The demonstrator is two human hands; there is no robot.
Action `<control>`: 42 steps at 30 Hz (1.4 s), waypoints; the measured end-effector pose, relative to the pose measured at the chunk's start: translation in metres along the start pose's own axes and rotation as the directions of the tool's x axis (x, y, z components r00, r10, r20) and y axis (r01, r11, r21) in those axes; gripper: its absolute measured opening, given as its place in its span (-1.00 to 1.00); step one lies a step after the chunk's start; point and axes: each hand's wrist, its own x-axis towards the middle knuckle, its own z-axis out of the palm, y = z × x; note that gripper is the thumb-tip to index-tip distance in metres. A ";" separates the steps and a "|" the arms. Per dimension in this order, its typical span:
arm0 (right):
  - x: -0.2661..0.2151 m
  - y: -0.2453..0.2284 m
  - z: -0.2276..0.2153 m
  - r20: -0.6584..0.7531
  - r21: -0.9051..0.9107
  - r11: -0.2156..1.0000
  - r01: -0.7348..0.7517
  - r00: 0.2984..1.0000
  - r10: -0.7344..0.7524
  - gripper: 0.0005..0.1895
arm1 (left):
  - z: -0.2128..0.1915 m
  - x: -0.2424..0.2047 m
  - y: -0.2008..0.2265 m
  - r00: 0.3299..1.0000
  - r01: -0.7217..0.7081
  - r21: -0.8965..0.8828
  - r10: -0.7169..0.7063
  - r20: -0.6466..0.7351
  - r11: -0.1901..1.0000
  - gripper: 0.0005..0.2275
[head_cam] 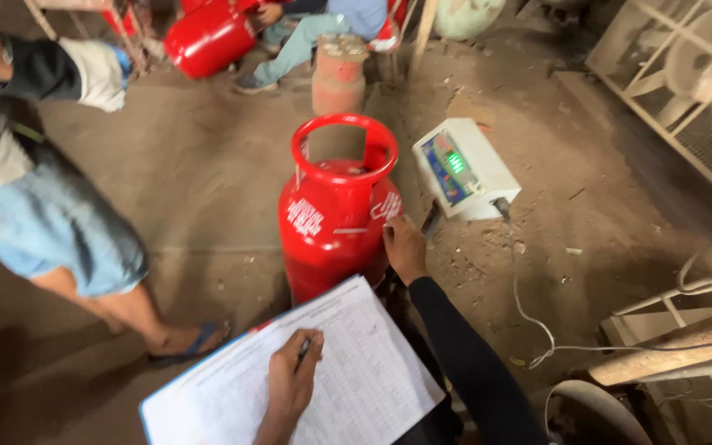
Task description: Recording the weights of gas cylinders from a digital scale into a physical ledger.
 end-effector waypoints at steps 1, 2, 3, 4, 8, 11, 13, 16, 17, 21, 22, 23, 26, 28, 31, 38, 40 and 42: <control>-0.012 -0.021 -0.017 0.025 0.007 1.000 0.004 1.000 -0.005 -0.91 | 0.001 0.002 -0.009 1.000 0.023 -0.001 -0.023 -0.013 1.000 -0.79; -0.022 -0.041 -0.034 0.073 0.194 0.977 0.092 0.991 -0.108 -0.92 | 0.002 0.004 -0.020 0.995 -0.092 -0.027 0.092 -0.025 0.995 -0.80; -0.041 -0.061 -0.050 0.114 0.381 0.913 0.145 0.973 -0.202 -0.93 | 0.002 0.000 -0.034 0.981 -0.190 -0.046 0.189 -0.035 0.981 -0.80; -0.058 -0.076 -0.060 0.151 0.393 0.911 0.124 0.969 -0.197 -0.93 | 0.003 -0.001 -0.042 0.988 -0.152 -0.041 0.150 -0.042 0.988 -0.80; -0.133 -0.118 -0.093 0.064 0.513 0.815 0.267 0.936 -0.347 -0.85 | 0.001 -0.021 -0.017 0.990 0.141 -0.484 -0.121 0.072 0.864 -0.67; -0.180 -0.151 -0.123 0.019 0.491 0.767 0.414 0.875 -0.484 -0.75 | 0.008 -0.047 0.013 0.926 0.365 -0.787 -0.279 0.254 0.496 -0.56; -0.202 -0.165 -0.137 0.026 0.473 0.764 0.439 0.860 -0.510 -0.69 | 0.016 -0.064 0.018 0.868 0.451 -0.856 -0.345 0.356 0.252 -0.53; -0.225 -0.156 -0.138 0.036 0.422 0.801 0.425 0.875 -0.483 -0.60 | 0.023 -0.080 0.015 0.768 0.564 -0.798 -0.488 0.414 0.210 -0.48; -0.229 -0.146 -0.134 0.036 0.472 0.777 0.418 0.871 -0.490 -0.62 | 0.022 -0.078 0.014 0.748 0.594 -0.769 -0.517 0.417 0.238 -0.47; -0.227 -0.107 -0.119 0.059 0.763 0.645 -0.039 0.998 -0.009 -0.95 | 0.004 -0.051 -0.026 0.946 0.324 -0.597 -0.255 0.200 0.734 -0.65; -0.219 -0.102 -0.119 0.061 0.762 0.646 -0.043 0.998 -0.006 -0.95 | 0.000 -0.043 -0.023 0.945 0.328 -0.596 -0.258 0.202 0.733 -0.65; -0.209 -0.096 -0.118 0.109 0.699 0.701 -0.141 0.990 0.091 -0.91 | -0.004 -0.034 -0.021 0.966 0.256 -0.527 -0.228 0.119 0.810 -0.70; -0.187 -0.097 -0.116 0.206 0.625 0.733 -0.267 0.963 0.176 -0.91 | -0.007 -0.027 -0.023 0.991 0.113 -0.376 -0.131 -0.025 0.920 -0.80; -0.181 -0.098 -0.110 0.259 0.621 0.725 -0.297 0.951 0.167 -0.94 | -0.004 -0.025 -0.027 0.995 0.042 -0.298 -0.068 -0.077 0.954 -0.84; -0.184 -0.097 -0.099 0.289 0.610 0.751 -0.253 0.953 0.086 -0.95 | -0.004 -0.027 -0.030 0.996 -0.007 -0.224 -0.012 -0.083 0.975 -0.87; -0.195 -0.084 -0.084 0.296 0.525 0.814 -0.250 0.950 0.101 -0.90 | -0.007 -0.027 -0.026 0.998 0.042 -0.212 -0.052 -0.043 0.976 -0.87; -0.193 -0.083 -0.081 0.298 0.514 0.823 -0.243 0.950 0.094 -0.90 | -0.008 -0.026 -0.026 0.998 0.042 -0.205 -0.051 -0.043 0.978 -0.87; -0.192 -0.083 -0.081 0.298 0.488 0.849 -0.202 0.953 0.055 -0.91 | -0.009 -0.026 -0.027 0.998 0.042 -0.207 -0.051 -0.036 0.977 -0.87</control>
